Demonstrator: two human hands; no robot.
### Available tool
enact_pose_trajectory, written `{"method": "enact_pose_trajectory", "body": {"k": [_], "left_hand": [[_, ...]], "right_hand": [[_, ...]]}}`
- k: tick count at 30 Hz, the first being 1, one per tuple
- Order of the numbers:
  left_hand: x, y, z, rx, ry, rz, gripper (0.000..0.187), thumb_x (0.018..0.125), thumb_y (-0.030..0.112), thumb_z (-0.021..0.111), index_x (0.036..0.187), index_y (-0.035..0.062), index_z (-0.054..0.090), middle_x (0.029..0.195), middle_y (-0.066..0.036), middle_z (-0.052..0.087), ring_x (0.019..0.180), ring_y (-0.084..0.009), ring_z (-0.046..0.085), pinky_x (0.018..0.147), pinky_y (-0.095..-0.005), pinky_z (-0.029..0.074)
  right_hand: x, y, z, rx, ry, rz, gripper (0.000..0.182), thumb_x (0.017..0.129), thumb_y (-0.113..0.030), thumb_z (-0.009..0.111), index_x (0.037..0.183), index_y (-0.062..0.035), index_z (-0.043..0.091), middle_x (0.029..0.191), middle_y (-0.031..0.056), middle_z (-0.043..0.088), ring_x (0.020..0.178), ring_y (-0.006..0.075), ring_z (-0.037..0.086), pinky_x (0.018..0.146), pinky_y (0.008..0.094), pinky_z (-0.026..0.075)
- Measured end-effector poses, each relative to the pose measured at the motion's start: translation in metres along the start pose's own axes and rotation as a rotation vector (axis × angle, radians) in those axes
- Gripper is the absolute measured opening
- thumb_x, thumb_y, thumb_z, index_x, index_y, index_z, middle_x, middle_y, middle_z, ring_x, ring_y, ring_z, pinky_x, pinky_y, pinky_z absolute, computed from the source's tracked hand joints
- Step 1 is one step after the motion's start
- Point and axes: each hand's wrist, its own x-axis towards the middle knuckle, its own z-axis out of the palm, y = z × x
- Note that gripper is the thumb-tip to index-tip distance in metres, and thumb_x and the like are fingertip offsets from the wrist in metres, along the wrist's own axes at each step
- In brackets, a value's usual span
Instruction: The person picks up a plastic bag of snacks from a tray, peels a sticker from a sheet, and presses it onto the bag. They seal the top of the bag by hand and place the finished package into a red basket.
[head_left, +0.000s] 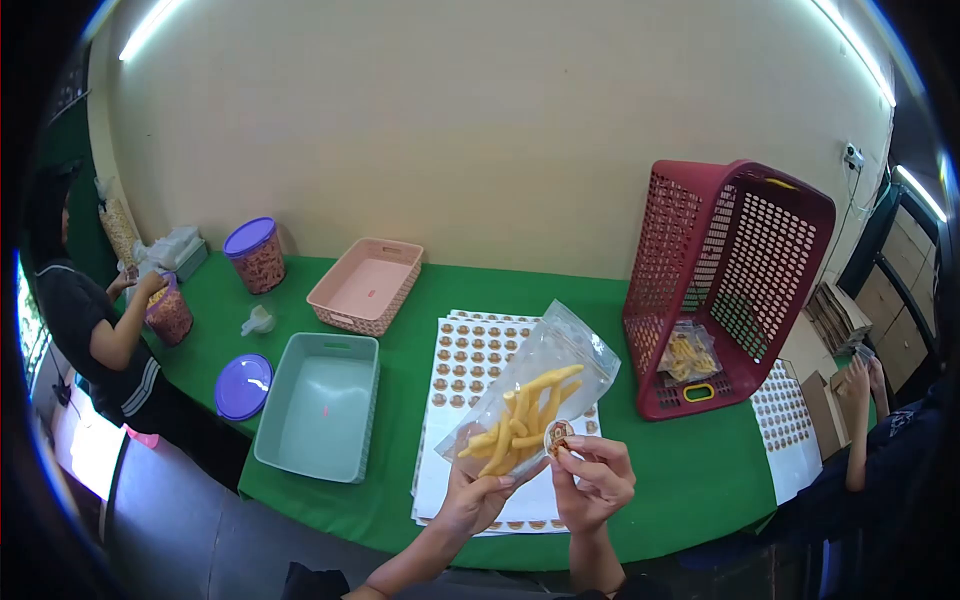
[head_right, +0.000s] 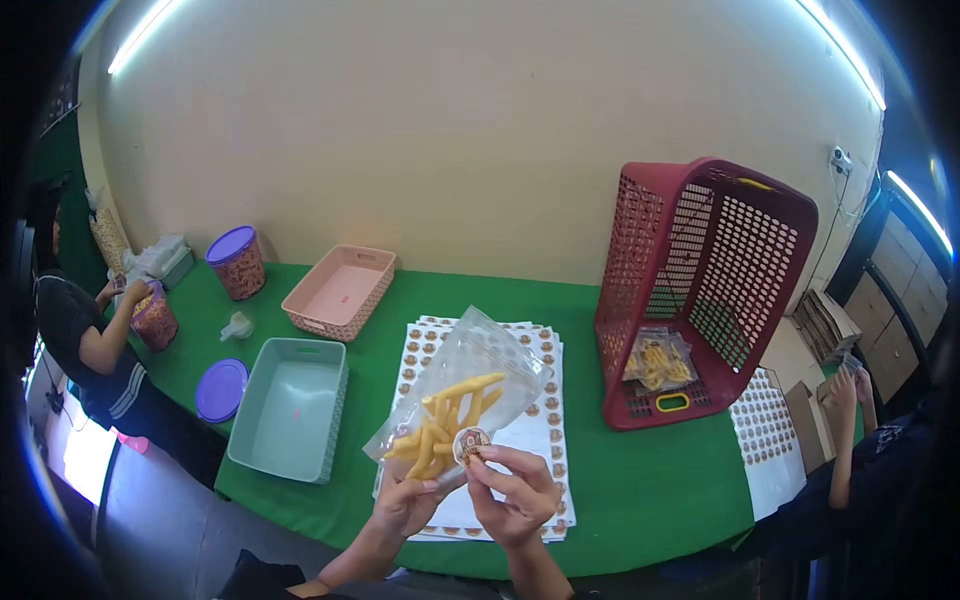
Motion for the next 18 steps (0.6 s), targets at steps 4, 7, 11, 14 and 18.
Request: {"method": "enact_pose_trajectory", "body": {"k": [4,7,11,14,18], "left_hand": [[-0.002,-0.027,0.03,0.055,-0.02,-0.022,0.058,0.071,-0.01,0.041,0.124,-0.0076,0.017,0.124,-0.022,0.031,0.115,-0.0311,0.035,0.096,-0.0434,0.03],[-0.004,-0.05,0.045,0.046,0.008,0.001,0.059,0.07,-0.011,0.04,0.124,-0.0069,0.017,0.124,-0.021,0.032,0.116,-0.0305,0.034,0.096,-0.0433,0.03],[-0.002,-0.083,0.047,-0.042,-0.028,-0.004,0.07,0.069,-0.015,0.037,0.13,0.0103,0.014,0.13,-0.014,0.024,0.12,-0.0269,0.028,0.094,-0.0378,0.033],[0.001,-0.104,0.053,-0.041,-0.008,-0.018,0.076,0.068,-0.017,0.035,0.131,0.0186,0.013,0.131,-0.011,0.021,0.12,-0.0257,0.027,0.092,-0.0352,0.036],[0.004,-0.128,0.057,-0.07,-0.005,-0.016,0.076,0.067,-0.017,0.034,0.131,0.0188,0.014,0.131,-0.011,0.021,0.12,-0.0255,0.028,0.09,-0.035,0.037]], "right_hand": [[0.006,0.004,-0.03,-0.139,-0.036,-0.126,0.024,0.057,0.006,0.068,0.078,-0.0045,0.065,0.084,0.0061,0.054,0.066,0.0163,0.057,0.056,0.0231,0.047],[0.008,0.006,-0.051,-0.153,-0.043,-0.174,0.024,0.057,0.006,0.068,0.078,-0.0042,0.064,0.082,0.0055,0.052,0.066,0.0158,0.055,0.055,0.0238,0.046],[0.009,0.012,-0.076,-0.133,-0.048,-0.231,0.023,0.057,0.005,0.069,0.078,-0.0037,0.064,0.082,0.0051,0.052,0.066,0.0155,0.054,0.054,0.0236,0.045],[0.013,0.015,-0.094,-0.113,-0.101,-0.205,0.023,0.057,0.007,0.068,0.077,-0.0051,0.065,0.082,0.0047,0.05,0.069,0.0166,0.053,0.058,0.025,0.046],[0.018,0.019,-0.116,-0.147,-0.123,-0.224,0.023,0.057,0.006,0.069,0.077,-0.0053,0.065,0.082,0.0047,0.05,0.069,0.0164,0.054,0.058,0.0247,0.045]]}}
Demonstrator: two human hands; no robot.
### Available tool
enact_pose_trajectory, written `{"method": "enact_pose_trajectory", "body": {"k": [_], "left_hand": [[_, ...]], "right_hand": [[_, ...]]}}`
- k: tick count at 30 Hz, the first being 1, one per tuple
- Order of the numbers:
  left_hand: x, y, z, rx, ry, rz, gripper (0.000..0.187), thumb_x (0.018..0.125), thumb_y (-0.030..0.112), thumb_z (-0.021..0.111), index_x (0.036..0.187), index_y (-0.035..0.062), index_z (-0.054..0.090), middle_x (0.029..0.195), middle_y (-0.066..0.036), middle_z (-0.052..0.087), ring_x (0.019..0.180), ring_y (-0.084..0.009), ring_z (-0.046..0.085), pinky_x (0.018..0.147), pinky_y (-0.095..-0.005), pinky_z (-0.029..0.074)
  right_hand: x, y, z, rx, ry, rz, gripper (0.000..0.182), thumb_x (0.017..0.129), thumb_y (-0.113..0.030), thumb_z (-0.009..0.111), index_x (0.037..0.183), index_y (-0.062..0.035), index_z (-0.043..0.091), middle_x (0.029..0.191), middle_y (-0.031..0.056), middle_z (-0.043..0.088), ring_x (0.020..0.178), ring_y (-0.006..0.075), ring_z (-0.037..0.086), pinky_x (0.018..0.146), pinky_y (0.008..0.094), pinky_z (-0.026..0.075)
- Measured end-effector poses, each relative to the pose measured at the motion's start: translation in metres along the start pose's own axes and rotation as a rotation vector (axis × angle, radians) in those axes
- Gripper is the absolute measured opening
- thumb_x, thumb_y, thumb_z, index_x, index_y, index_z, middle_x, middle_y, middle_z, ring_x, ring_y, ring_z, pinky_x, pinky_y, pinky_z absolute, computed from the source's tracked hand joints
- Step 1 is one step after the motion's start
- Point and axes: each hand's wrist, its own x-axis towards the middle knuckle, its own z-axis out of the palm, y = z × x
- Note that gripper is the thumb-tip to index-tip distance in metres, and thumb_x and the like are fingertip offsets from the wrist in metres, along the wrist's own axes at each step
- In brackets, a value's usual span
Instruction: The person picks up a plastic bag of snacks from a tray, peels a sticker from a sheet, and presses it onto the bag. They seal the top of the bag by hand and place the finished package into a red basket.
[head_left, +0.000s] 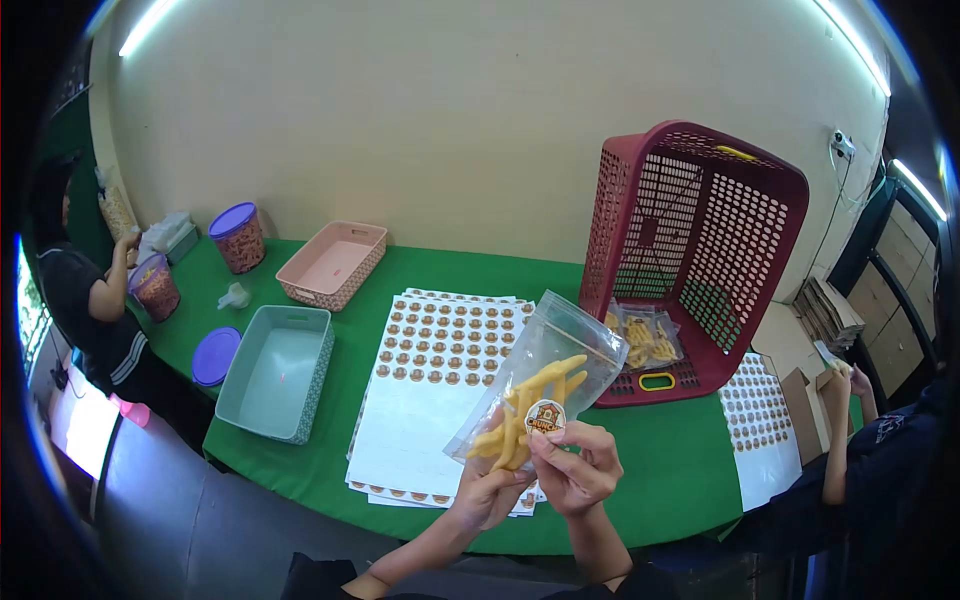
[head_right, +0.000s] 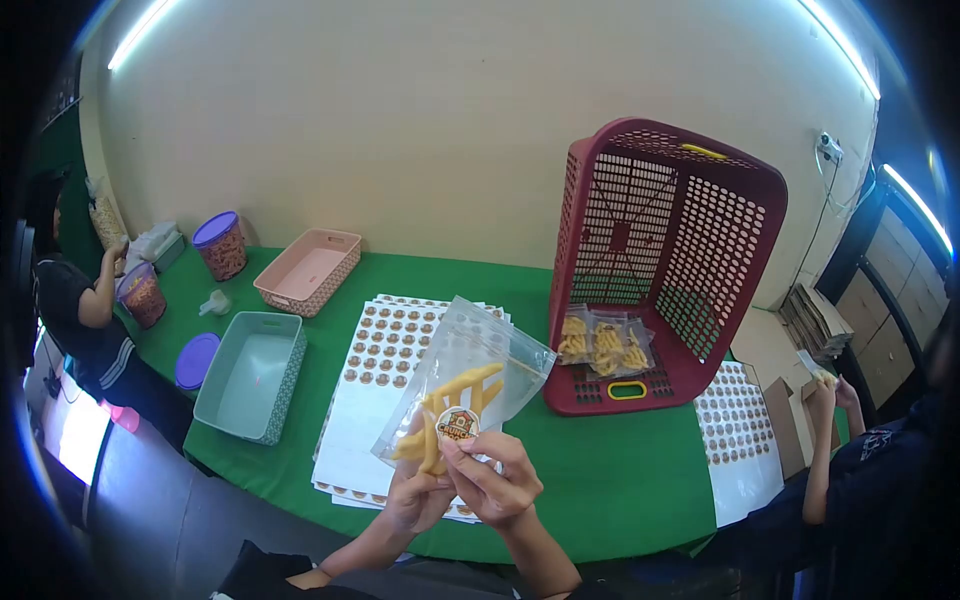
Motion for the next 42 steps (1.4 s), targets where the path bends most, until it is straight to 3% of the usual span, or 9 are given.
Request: {"method": "enact_pose_trajectory", "body": {"k": [15,18,21,23,24,28,32,35,42], "left_hand": [[0.034,-0.025,0.005,0.169,0.076,0.03,0.074,0.067,-0.017,0.035,0.131,0.0137,0.014,0.13,-0.011,0.023,0.12,-0.0251,0.026,0.089,-0.0332,0.037],[0.037,-0.021,0.002,0.317,0.13,0.059,0.078,0.064,-0.011,0.036,0.132,0.016,0.008,0.129,-0.014,0.022,0.119,-0.0286,0.027,0.095,-0.0419,0.031],[0.039,-0.013,-0.004,0.148,0.035,0.128,0.076,0.064,-0.017,0.035,0.131,0.0096,0.011,0.128,-0.015,0.026,0.118,-0.0289,0.03,0.094,-0.0384,0.033],[0.038,-0.01,0.002,0.099,0.023,0.106,0.077,0.061,-0.016,0.037,0.13,0.0078,0.011,0.127,-0.017,0.026,0.117,-0.0305,0.031,0.096,-0.0412,0.031],[0.039,-0.013,-0.004,0.052,0.029,0.118,0.075,0.059,-0.014,0.04,0.127,0.0073,0.017,0.126,-0.016,0.027,0.116,-0.0292,0.033,0.096,-0.0395,0.032],[0.037,-0.033,-0.031,0.304,0.082,-0.003,0.069,0.06,-0.012,0.048,0.122,0.0082,0.022,0.119,-0.01,0.034,0.114,-0.0234,0.035,0.094,-0.0339,0.033],[0.03,-0.054,-0.069,0.625,0.069,-0.042,0.065,0.071,0.009,0.06,0.12,0.0078,0.018,0.112,-0.008,0.034,0.109,-0.0193,0.035,0.091,-0.0313,0.031],[0.037,-0.035,-0.061,0.322,0.001,0.085,0.063,0.072,0.016,0.061,0.118,0.0052,0.02,0.113,-0.01,0.034,0.107,-0.0196,0.037,0.091,-0.032,0.031],[0.042,0.015,-0.045,0.941,-0.082,-0.139,0.054,0.071,0.021,0.065,0.112,-0.0001,0.036,0.099,-0.011,0.049,0.095,-0.0159,0.048,0.083,-0.0298,0.039]], "right_hand": [[0.021,0.033,-0.027,-0.006,-0.085,0.063,0.023,0.058,0.003,0.068,0.079,-0.0055,0.065,0.076,0.0032,0.053,0.068,0.0132,0.053,0.053,0.0222,0.042],[0.028,0.036,-0.031,-0.06,-0.281,0.206,0.016,0.059,-0.003,0.069,0.074,-0.0062,0.065,0.073,0.0034,0.053,0.062,0.0128,0.05,0.053,0.0211,0.038],[0.005,0.057,-0.028,0.192,-0.482,0.041,0.039,0.057,-0.011,0.073,0.092,-0.0031,0.058,0.087,0.0071,0.052,0.064,0.0128,0.042,0.057,0.0245,0.036],[-0.024,0.061,-0.015,0.295,0.117,0.499,0.069,0.054,-0.019,0.077,0.111,-0.0008,0.042,0.101,0.0112,0.046,0.073,0.0109,0.041,0.063,0.024,0.034],[-0.029,0.06,-0.014,0.353,0.125,0.771,0.086,0.055,-0.027,0.077,0.118,0.0013,0.026,0.111,0.0139,0.039,0.089,0.0128,0.042,0.074,0.0244,0.035],[-0.027,0.068,-0.01,1.109,0.112,0.98,0.062,0.07,-0.025,0.067,0.114,0.0026,0.033,0.107,0.0112,0.045,0.1,0.0181,0.045,0.086,0.0287,0.036],[-0.035,0.071,-0.013,0.936,0.13,1.015,0.029,0.079,-0.008,0.056,0.103,0.0051,0.047,0.093,0.0086,0.056,0.082,0.0137,0.055,0.076,0.0238,0.043],[-0.039,0.068,-0.023,0.784,0.069,0.995,0.028,0.077,-0.007,0.057,0.101,0.0056,0.048,0.091,0.0095,0.057,0.081,0.0134,0.056,0.073,0.0239,0.045],[-0.052,0.063,-0.022,0.687,-0.186,1.092,0.027,0.075,-0.004,0.06,0.098,0.0065,0.052,0.087,0.0111,0.059,0.078,0.0141,0.057,0.07,0.0236,0.047]]}}
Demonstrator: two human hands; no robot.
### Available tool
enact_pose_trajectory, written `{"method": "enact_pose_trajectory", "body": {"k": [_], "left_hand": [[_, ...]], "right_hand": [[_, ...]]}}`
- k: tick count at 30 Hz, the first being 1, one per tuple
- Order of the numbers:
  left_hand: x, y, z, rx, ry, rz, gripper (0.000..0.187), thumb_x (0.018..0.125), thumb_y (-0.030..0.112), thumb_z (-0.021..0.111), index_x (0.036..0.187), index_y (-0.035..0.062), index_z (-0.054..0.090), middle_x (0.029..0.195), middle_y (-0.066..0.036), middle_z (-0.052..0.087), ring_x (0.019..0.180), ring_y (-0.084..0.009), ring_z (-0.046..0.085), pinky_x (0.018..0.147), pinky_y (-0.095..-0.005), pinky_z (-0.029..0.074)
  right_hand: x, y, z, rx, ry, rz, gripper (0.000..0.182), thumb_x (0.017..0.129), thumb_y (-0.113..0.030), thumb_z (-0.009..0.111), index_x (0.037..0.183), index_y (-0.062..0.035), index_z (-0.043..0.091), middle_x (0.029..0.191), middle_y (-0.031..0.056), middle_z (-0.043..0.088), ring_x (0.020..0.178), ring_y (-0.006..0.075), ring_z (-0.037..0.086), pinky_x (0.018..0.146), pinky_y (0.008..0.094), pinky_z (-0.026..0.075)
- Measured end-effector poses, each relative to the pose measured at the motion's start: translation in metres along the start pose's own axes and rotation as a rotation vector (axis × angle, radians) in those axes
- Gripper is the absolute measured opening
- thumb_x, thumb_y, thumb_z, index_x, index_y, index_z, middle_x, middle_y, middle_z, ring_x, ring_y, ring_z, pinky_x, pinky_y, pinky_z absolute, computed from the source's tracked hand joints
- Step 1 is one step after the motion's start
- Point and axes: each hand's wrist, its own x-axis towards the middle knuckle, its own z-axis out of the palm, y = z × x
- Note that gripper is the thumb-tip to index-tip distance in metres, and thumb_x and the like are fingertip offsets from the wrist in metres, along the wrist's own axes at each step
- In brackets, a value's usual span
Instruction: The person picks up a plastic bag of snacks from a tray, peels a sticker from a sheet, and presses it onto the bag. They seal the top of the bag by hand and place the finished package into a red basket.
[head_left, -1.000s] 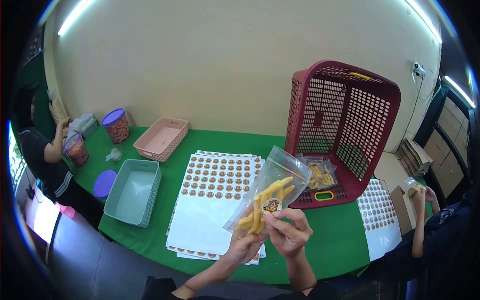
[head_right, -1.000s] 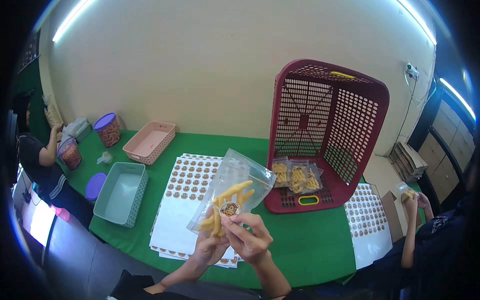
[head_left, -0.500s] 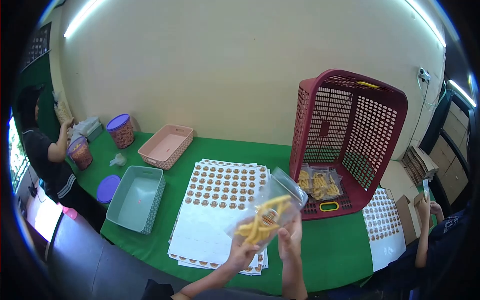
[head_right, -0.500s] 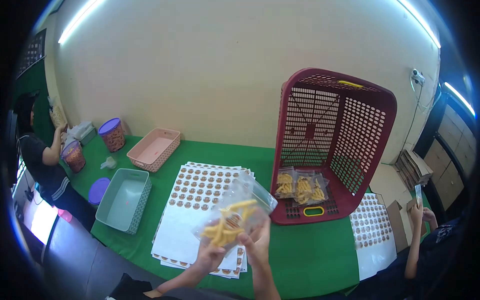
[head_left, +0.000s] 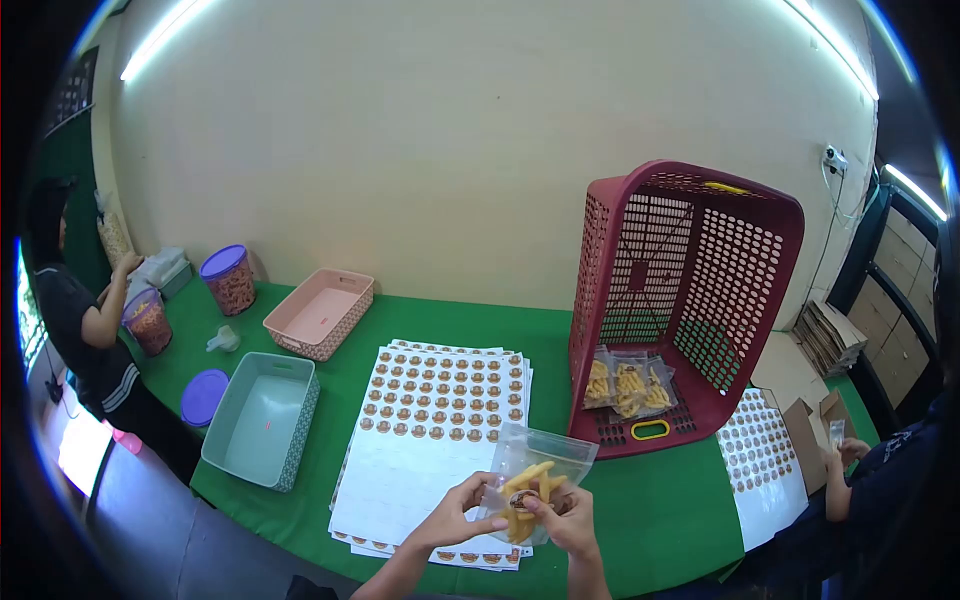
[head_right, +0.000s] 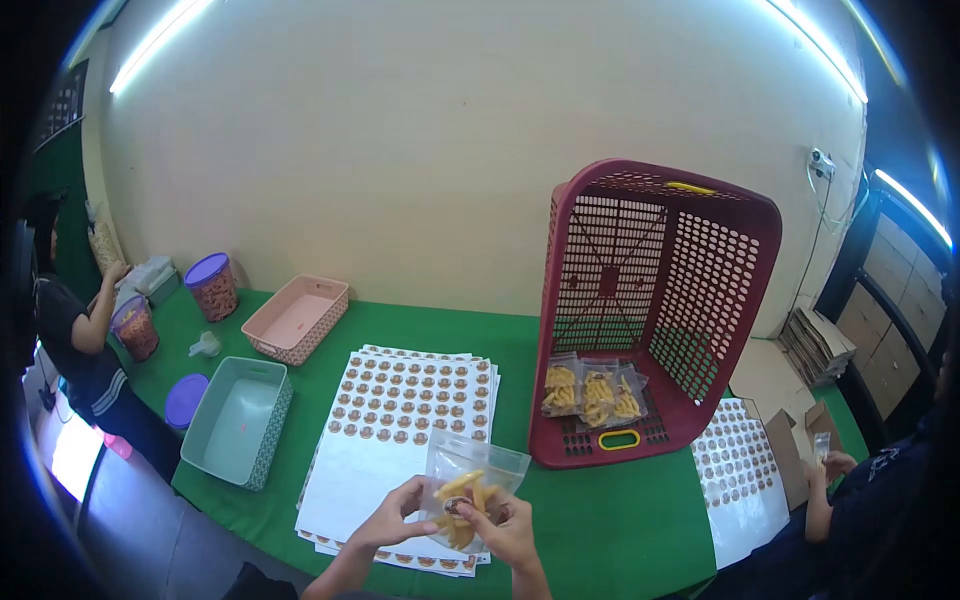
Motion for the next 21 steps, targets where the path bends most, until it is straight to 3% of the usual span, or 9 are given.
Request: {"method": "enact_pose_trajectory", "body": {"k": [1,3,6,9,11,14,18,20,21], "left_hand": [[-0.001,0.002,0.001,0.151,-0.012,-0.026,0.054,0.07,0.022,0.066,0.111,-0.0001,0.038,0.097,-0.01,0.052,0.092,-0.015,0.05,0.082,-0.0297,0.04],[-0.003,0.0,0.006,0.156,0.059,-0.034,0.052,0.07,0.024,0.067,0.108,-0.0001,0.042,0.095,-0.009,0.054,0.089,-0.0122,0.051,0.079,-0.028,0.041],[-0.005,0.01,0.015,0.232,0.164,-0.078,0.046,0.07,0.022,0.067,0.104,0.0001,0.047,0.091,-0.007,0.056,0.085,-0.0096,0.052,0.076,-0.0255,0.042],[-0.007,0.006,0.014,0.158,0.235,-0.174,0.036,0.07,0.022,0.067,0.095,-0.0004,0.054,0.081,-0.004,0.058,0.077,-0.0077,0.053,0.07,-0.0232,0.042],[-0.012,-0.008,0.007,0.229,0.237,-0.05,0.03,0.07,0.022,0.067,0.087,-0.0003,0.057,0.072,-0.003,0.058,0.07,-0.0068,0.052,0.063,-0.0211,0.041],[-0.018,-0.014,0.001,0.289,0.259,-0.053,0.027,0.069,0.021,0.068,0.081,-0.0005,0.058,0.07,-0.002,0.058,0.067,-0.0064,0.051,0.061,-0.0203,0.041],[-0.023,-0.006,-0.003,0.33,0.196,-0.138,0.029,0.066,0.018,0.07,0.085,0.0006,0.056,0.078,-0.004,0.058,0.075,-0.0086,0.052,0.066,-0.0225,0.041],[-0.025,-0.002,-0.001,0.303,0.169,-0.133,0.044,0.063,0.021,0.073,0.096,0.0016,0.052,0.086,-0.006,0.057,0.081,-0.0111,0.052,0.073,-0.024,0.041],[-0.025,-0.012,-0.009,0.374,0.064,-0.009,0.064,0.062,0.023,0.074,0.112,0.0032,0.04,0.101,-0.008,0.052,0.09,-0.0148,0.05,0.081,-0.0265,0.038]], "right_hand": [[-0.001,0.0,0.002,-0.004,0.0,0.021,0.027,0.074,-0.003,0.06,0.098,0.0066,0.052,0.087,0.0114,0.059,0.078,0.0138,0.057,0.07,0.0236,0.047],[0.0,0.002,0.003,0.005,-0.019,0.035,0.03,0.075,-0.011,0.062,0.098,0.0056,0.052,0.09,0.0108,0.058,0.081,0.014,0.056,0.071,0.0247,0.046],[0.005,0.021,0.001,-0.094,-0.091,-0.089,0.043,0.072,-0.029,0.064,0.096,0.0039,0.053,0.095,0.0093,0.053,0.085,0.0155,0.053,0.074,0.0267,0.042],[0.006,0.031,0.006,-0.034,-0.092,-0.068,0.038,0.074,-0.023,0.063,0.098,0.0037,0.052,0.092,0.0087,0.055,0.083,0.0146,0.054,0.073,0.0258,0.043],[0.007,0.027,0.009,-0.022,-0.157,0.016,0.035,0.075,-0.021,0.062,0.098,0.0032,0.052,0.091,0.0085,0.056,0.082,0.0141,0.054,0.072,0.0251,0.043],[0.009,0.03,0.008,-0.01,-0.239,0.074,0.031,0.075,-0.016,0.061,0.098,0.0026,0.052,0.089,0.0084,0.058,0.08,0.0133,0.054,0.07,0.0241,0.043],[0.009,0.036,0.004,-0.019,-0.285,0.087,0.031,0.075,-0.014,0.061,0.099,0.0028,0.052,0.089,0.0093,0.058,0.08,0.0131,0.055,0.07,0.0242,0.044],[0.009,0.038,0.001,-0.023,-0.293,0.122,0.031,0.075,-0.014,0.061,0.1,0.0026,0.052,0.089,0.0084,0.058,0.08,0.0132,0.055,0.07,0.0242,0.044],[0.009,0.039,-0.002,-0.026,-0.298,0.154,0.031,0.075,-0.014,0.061,0.1,0.0023,0.052,0.088,0.0074,0.059,0.079,0.0134,0.055,0.07,0.0243,0.044]]}}
